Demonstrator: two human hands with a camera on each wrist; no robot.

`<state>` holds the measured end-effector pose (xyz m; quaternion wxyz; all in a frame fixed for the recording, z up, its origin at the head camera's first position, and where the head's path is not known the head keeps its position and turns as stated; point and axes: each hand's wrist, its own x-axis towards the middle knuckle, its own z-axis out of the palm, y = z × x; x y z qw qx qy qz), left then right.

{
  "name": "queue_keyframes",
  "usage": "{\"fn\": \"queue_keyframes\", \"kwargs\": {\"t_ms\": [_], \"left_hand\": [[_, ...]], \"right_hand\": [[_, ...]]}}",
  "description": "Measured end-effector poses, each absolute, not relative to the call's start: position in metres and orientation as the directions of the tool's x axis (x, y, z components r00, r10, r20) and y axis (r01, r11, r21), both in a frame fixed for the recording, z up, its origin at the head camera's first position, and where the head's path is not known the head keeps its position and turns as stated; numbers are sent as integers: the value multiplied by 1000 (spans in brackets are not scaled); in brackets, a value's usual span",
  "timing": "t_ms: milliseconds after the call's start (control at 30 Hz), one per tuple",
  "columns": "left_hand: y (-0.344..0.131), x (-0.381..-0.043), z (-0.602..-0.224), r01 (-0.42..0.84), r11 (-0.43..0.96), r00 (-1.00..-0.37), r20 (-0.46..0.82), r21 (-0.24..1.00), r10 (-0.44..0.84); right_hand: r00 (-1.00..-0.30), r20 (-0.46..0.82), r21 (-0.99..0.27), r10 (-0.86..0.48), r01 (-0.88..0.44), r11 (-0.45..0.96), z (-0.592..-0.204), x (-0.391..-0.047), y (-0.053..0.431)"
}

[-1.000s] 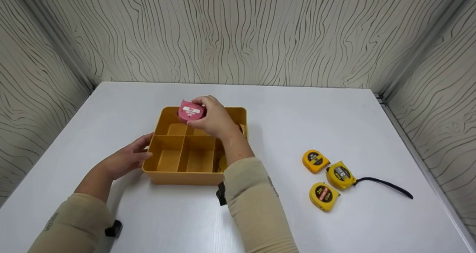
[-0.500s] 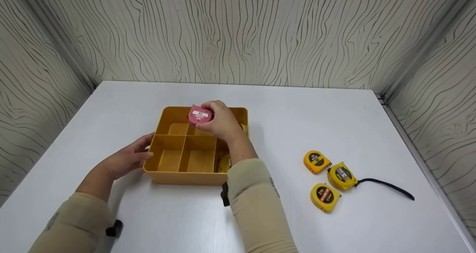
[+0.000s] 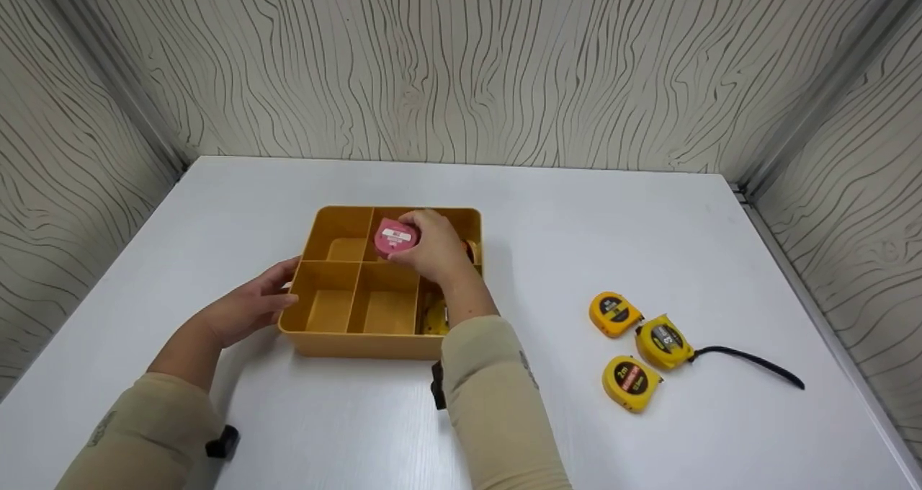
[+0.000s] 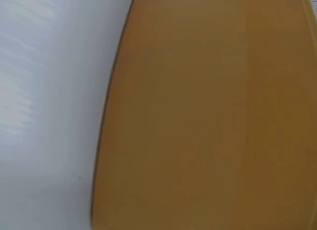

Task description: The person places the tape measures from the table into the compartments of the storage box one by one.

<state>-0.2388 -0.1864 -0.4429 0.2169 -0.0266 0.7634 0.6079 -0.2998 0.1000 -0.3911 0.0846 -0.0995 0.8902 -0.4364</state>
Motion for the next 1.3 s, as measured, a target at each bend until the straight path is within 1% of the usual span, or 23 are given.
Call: {"fn": "queue_keyframes", "kwargs": {"t_ms": [267, 600, 967, 1300], "left_hand": [[-186, -239, -444, -301, 281, -908, -364, 911, 207], [-185, -238, -442, -285, 258, -906, -347, 923, 242], [-187, -239, -442, -279, 260, -907, -342, 924, 244], [-188, -239, -443, -289, 266, -907, -352, 920, 231]], "right_hand": [[-980, -70, -778, -187, -64, 625, -400, -300, 91], [-988, -80, -727, -133, -34, 686, -403, -303, 84], [-985, -89, -720, -150, -40, 693, -402, -305, 82], [-981, -81, -672, -177, -78, 737, -403, -306, 84]]}}
